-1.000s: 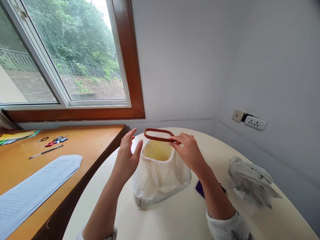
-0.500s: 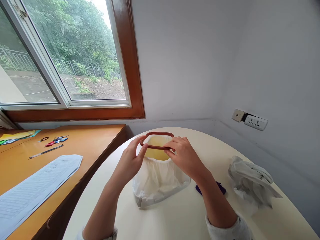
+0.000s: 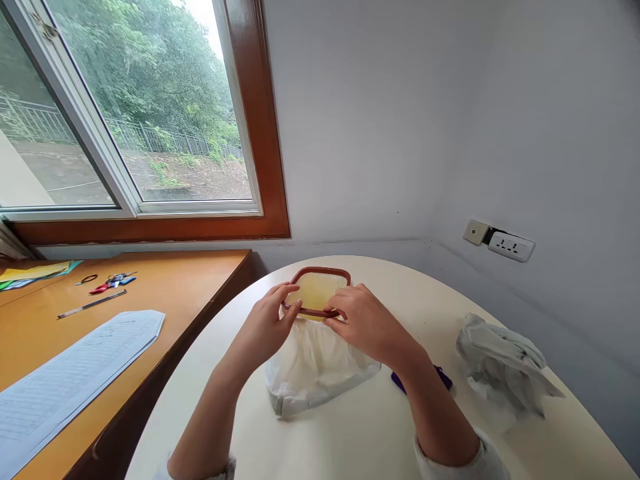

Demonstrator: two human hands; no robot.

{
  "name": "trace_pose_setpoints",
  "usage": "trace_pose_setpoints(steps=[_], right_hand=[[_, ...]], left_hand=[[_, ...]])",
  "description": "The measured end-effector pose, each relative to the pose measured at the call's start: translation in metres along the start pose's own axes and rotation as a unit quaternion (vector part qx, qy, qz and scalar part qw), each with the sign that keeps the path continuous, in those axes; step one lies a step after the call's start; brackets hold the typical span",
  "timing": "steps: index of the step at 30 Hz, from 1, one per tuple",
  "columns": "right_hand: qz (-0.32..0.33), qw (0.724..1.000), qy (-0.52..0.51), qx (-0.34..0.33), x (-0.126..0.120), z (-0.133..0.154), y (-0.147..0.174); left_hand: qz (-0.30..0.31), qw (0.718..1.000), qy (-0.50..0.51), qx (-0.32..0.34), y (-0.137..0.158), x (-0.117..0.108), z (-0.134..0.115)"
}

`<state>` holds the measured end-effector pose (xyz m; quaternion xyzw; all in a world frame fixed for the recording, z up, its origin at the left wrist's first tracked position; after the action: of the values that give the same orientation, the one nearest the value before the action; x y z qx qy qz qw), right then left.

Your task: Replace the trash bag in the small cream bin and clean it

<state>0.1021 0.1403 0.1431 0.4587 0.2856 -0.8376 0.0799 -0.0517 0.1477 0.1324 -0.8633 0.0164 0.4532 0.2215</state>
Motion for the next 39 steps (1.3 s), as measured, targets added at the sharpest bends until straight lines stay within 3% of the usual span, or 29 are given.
trace_pose_setpoints(steps=[5, 9, 15, 19, 26, 39], right_hand=[[0.036, 0.999, -0.013, -0.002, -0.002, 0.006, 0.003], [0.017, 0.998, -0.057, 0.015, -0.005, 0.003, -0.001], [-0.099, 0.987, -0.049, 0.120, -0.008, -0.034, -0.009], [-0.054, 0.982, -0.028, 0.181, 0.006, -0.055, -0.011], [-0.027, 0.987, -0.017, 0.154, 0.015, -0.053, -0.013], [-0.030, 0.984, -0.009, 0.177, 0.020, -0.054, -0.013]], left_hand=[[0.026, 0.999, 0.023, -0.001, 0.001, 0.004, 0.000], [0.044, 0.999, 0.020, -0.007, 0.001, 0.007, 0.002], [0.049, 0.999, 0.004, -0.012, 0.001, 0.006, 0.003], [0.052, 0.998, 0.002, -0.021, 0.002, 0.006, 0.004], [0.044, 0.999, -0.001, -0.021, 0.001, 0.005, 0.007], [0.060, 0.997, -0.037, -0.037, 0.002, 0.007, 0.009]])
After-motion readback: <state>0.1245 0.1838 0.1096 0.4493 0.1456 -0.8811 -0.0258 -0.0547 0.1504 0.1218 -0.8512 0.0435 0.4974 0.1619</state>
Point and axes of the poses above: each hand's wrist, its own y-axis away from the middle knuckle, its own x-axis out of the palm, z = x × y, the point moved 6 cm from there along -y, towards the middle knuckle, and after that the axes turned 8 degrees about x, right-handed, at the moved point
